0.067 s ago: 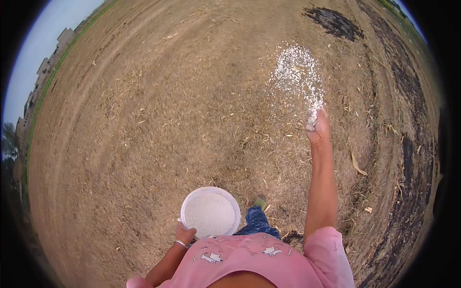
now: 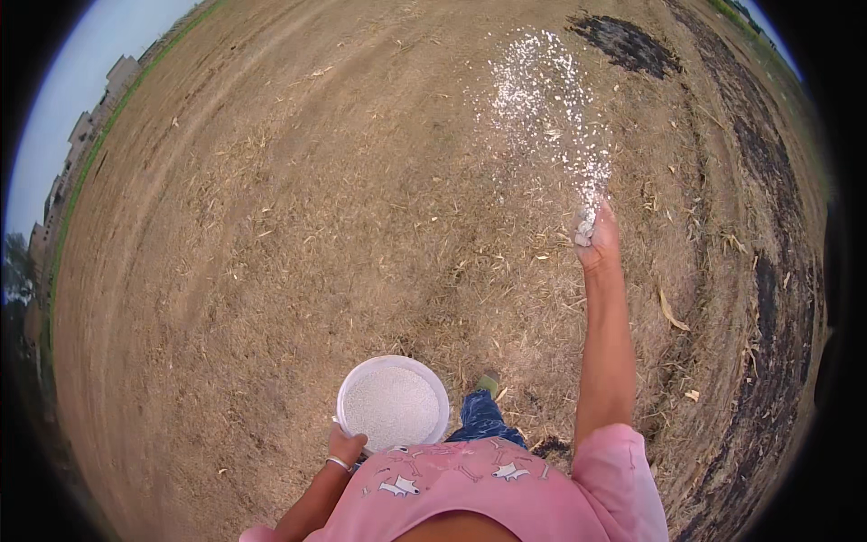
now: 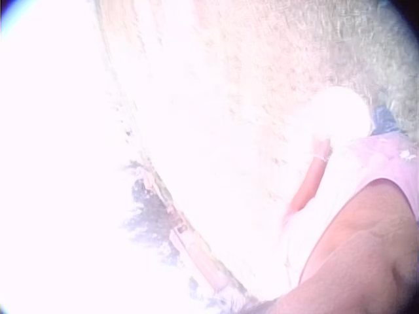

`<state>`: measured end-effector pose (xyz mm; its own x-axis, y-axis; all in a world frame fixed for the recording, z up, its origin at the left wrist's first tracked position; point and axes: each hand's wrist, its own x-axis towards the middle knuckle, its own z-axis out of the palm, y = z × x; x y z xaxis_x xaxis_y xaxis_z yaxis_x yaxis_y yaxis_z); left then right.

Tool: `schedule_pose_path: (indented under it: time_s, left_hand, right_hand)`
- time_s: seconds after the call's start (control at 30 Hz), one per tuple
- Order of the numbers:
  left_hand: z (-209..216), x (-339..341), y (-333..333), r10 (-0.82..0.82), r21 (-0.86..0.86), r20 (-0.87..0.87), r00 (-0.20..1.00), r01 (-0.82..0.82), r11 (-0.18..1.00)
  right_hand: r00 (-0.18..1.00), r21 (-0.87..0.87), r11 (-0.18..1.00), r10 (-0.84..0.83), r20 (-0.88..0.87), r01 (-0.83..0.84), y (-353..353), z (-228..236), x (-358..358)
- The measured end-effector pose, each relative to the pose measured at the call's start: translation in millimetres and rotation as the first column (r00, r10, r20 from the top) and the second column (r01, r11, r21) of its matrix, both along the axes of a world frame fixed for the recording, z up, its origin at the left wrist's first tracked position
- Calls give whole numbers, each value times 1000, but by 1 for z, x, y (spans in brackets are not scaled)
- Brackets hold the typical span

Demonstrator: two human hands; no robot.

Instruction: The person walks across a harvested field while holding a white bowl filled with seeds. They repeatedly scoop seeds with their right hand and scatter them onto the ground in a wide arc.

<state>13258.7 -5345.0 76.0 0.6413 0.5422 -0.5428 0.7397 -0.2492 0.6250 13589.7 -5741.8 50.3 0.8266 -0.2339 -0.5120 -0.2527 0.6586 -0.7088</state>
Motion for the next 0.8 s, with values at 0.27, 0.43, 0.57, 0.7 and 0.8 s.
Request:
schedule_pose_path:
  time_s: [0.27, 0.43, 0.57, 0.7, 0.8]
  left_hand:
    - [-19, -13, -7, 103, 32, -113, 988, -100, 994]
    - [-56, -17, -6, 134, -80, -90, 987, -141, 987]
    - [-53, 11, -25, 37, -144, -57, 998, -45, 989]
    - [-2, 55, -74, 5, 53, -188, 982, 5, 999]
    - [-32, 73, -83, -184, -42, -154, 971, 179, 983]
  right_hand:
    - [890, -42, 983, -179, -418, 178, -101, -139, -153]
    - [615, -108, 907, -359, -702, 407, -135, -223, -266]
    - [881, 222, 881, -332, -338, 418, -136, -155, -99]
    - [863, 10, 999, 36, 504, -47, -115, 55, 7]
    - [916, -76, 982, 187, 356, -171, -107, 70, -27]
